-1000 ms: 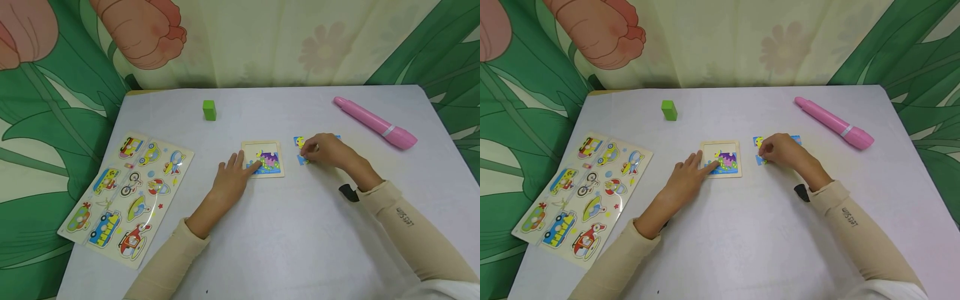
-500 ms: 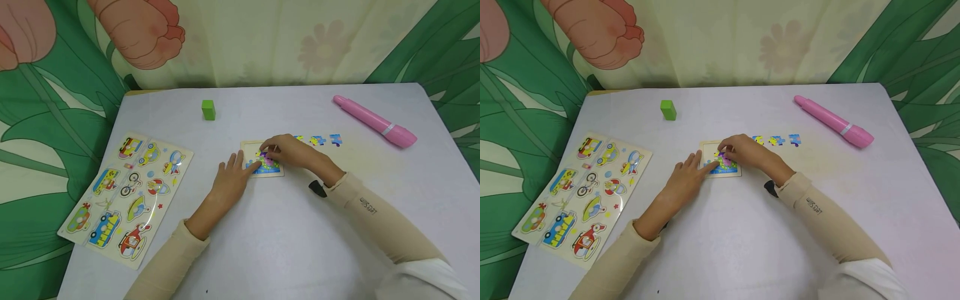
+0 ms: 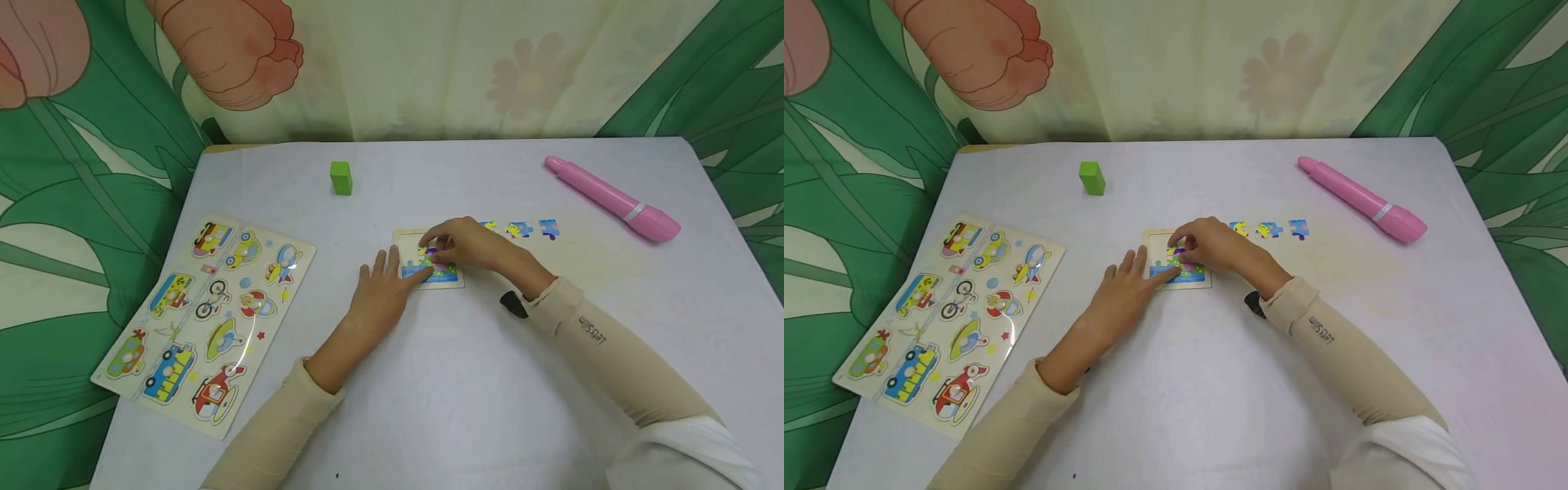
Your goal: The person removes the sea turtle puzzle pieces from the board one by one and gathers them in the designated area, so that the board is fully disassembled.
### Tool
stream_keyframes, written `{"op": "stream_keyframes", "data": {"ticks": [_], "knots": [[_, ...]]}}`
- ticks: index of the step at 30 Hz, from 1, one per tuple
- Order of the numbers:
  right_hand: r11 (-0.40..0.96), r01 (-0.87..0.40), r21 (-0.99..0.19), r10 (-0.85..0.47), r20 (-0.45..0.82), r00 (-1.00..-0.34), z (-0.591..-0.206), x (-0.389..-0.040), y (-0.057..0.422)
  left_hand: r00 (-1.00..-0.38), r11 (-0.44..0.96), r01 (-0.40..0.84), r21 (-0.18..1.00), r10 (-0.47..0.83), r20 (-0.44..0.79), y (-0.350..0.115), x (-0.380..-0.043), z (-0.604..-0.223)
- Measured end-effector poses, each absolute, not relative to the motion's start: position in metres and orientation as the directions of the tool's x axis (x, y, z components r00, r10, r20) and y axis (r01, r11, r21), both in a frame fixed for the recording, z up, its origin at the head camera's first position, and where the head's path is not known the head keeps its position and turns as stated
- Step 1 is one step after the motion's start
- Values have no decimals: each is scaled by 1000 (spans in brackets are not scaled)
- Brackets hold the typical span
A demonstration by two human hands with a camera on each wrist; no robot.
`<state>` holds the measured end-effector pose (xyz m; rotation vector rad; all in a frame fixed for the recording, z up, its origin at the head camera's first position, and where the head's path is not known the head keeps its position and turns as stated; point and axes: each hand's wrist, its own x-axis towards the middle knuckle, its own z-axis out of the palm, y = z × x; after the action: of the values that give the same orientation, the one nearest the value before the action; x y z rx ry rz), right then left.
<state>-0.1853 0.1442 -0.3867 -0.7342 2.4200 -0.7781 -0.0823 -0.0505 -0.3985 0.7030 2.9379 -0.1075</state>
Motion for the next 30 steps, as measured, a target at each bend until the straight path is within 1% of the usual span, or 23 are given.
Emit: {"op": "stream_keyframes", "data": {"ticks": [7, 14, 20, 25, 30], "knots": [[679, -330, -656, -634, -297, -714, -387, -186, 144, -883, 879, 465, -110, 452, -124, -50, -81, -397], [665, -327, -672, -650, -304, -697, -389, -189, 144, -886, 884, 451, -125, 425, -187, -44, -81, -395], [651, -343, -678, -679, -317, -662, -389, -194, 145, -886, 881, 446, -155, 411, -216, -40, -81, -394], [613, -376, -695, -721, -297, -626, -390, -199, 146, -882, 876, 453, -164, 414, -224, -39, -81, -394], [591, -323, -739, -719, -301, -627, -390, -200, 149, -883, 876, 452, -170, 412, -224, -39, -80, -394]]}}
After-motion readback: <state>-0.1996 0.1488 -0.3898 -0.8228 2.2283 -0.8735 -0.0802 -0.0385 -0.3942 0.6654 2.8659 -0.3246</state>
